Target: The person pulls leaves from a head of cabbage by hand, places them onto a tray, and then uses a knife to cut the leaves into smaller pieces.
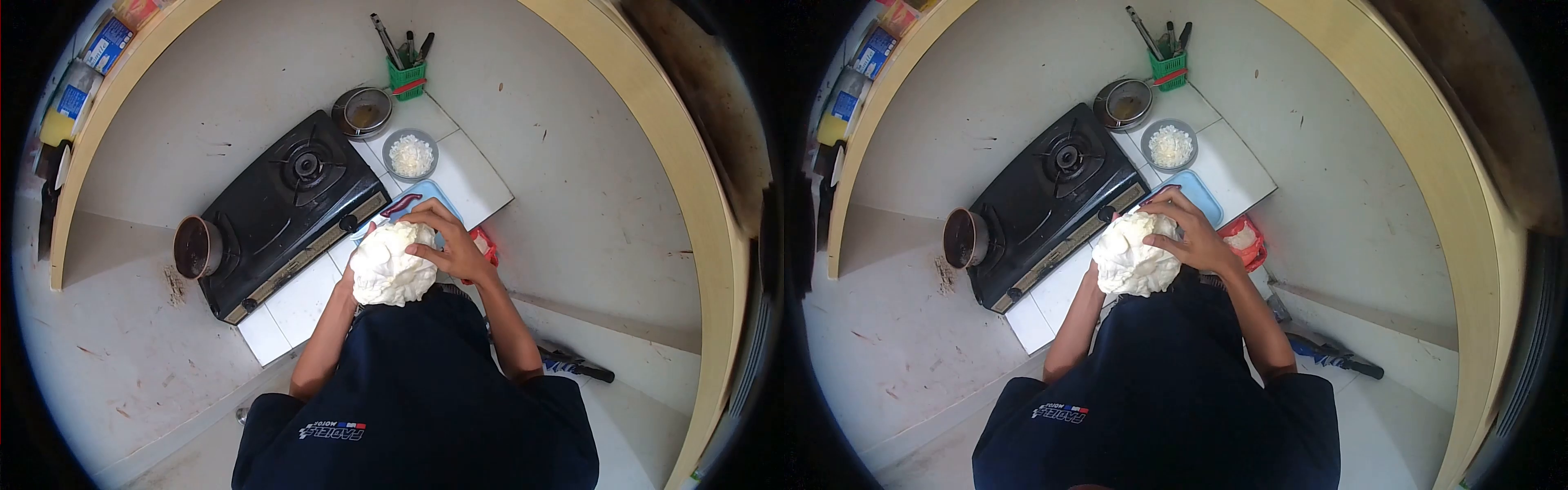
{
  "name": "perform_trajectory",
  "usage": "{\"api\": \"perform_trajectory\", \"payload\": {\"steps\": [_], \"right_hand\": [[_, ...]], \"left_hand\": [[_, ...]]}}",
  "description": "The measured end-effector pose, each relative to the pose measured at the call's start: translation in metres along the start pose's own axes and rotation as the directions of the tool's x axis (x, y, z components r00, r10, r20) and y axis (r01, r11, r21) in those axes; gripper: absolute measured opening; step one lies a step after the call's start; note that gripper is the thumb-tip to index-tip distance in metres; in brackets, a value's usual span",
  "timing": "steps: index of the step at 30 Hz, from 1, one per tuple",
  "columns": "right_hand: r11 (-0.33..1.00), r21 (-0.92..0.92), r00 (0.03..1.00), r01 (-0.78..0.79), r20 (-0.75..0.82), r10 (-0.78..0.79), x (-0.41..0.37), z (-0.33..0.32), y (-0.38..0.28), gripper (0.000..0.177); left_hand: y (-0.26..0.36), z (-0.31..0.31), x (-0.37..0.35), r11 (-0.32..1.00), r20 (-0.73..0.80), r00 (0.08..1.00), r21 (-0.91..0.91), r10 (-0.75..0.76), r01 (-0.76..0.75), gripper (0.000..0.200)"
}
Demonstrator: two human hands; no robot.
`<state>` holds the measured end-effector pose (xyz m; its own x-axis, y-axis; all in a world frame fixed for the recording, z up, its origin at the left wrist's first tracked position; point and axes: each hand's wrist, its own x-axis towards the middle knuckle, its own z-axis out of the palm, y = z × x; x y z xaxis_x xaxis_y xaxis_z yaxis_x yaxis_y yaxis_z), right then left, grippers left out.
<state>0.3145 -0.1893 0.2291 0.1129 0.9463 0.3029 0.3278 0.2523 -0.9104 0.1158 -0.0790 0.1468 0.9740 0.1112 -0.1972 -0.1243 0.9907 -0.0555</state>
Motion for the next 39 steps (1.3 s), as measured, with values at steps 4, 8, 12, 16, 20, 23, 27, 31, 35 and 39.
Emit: {"api": "perform_trajectory", "payload": {"steps": [4, 8, 12, 16, 20, 23, 27, 31, 35, 39], "right_hand": [[0.995, 0.062, 0.995, -0.079, -0.049, 0.082, -0.004, 0.005, 0.000, 0.043], [0.983, 0.109, 0.989, -0.145, -0.015, 0.147, -0.009, 0.004, -0.007, 0.047], [0.999, -0.005, 0.999, -0.031, -0.022, 0.031, -0.020, 0.015, 0.012, 0.047], [0.994, -0.020, 0.994, -0.107, 0.022, 0.107, -0.031, 0.005, 0.011, 0.037], [0.973, -0.035, 0.971, -0.230, 0.066, 0.232, -0.034, -0.009, 0.004, 0.026], [0.985, -0.051, 0.983, -0.165, 0.076, 0.169, -0.032, -0.012, 0.002, 0.020], [0.949, -0.298, 0.992, 0.103, 0.097, -0.078, -0.028, -0.010, 0.014, 0.015], [0.980, -0.197, 0.999, 0.007, -0.032, -0.014, -0.028, 0.016, 0.028, 0.017], [0.996, -0.068, 0.983, -0.058, -0.176, 0.045, -0.034, 0.033, 0.043, 0.029], [0.996, -0.016, 0.969, -0.084, -0.233, 0.078, -0.044, 0.039, 0.054, 0.032]], "left_hand": [[-0.003, 0.005, -0.003, 0.991, 0.016, 0.993, 0.075, 0.114, -0.115, 0.087], [0.001, -0.035, -0.017, 0.946, -0.024, 0.974, 0.242, 0.226, -0.214, 0.094], [0.006, -0.064, -0.026, 0.861, -0.077, 0.973, 0.485, 0.217, -0.154, 0.096], [0.001, -0.065, -0.020, 0.983, 0.133, 0.985, 0.132, 0.113, -0.131, 0.075], [-0.001, -0.072, -0.016, 0.964, -0.085, 0.985, 0.232, 0.150, -0.127, 0.063], [-0.004, -0.063, -0.011, 0.965, -0.136, 0.980, 0.236, 0.148, -0.113, 0.058], [-0.002, -0.081, -0.006, 0.947, -0.202, 0.964, 0.303, 0.174, -0.108, 0.058], [-0.003, -0.059, -0.009, 0.955, -0.145, 0.981, 0.284, 0.127, -0.081, 0.056], [-0.014, -0.006, -0.003, 0.884, -0.020, 0.993, 0.458, 0.118, -0.096, 0.065], [-0.004, -0.015, -0.006, 0.795, -0.065, 0.987, 0.602, 0.147, -0.079, 0.065]]}}
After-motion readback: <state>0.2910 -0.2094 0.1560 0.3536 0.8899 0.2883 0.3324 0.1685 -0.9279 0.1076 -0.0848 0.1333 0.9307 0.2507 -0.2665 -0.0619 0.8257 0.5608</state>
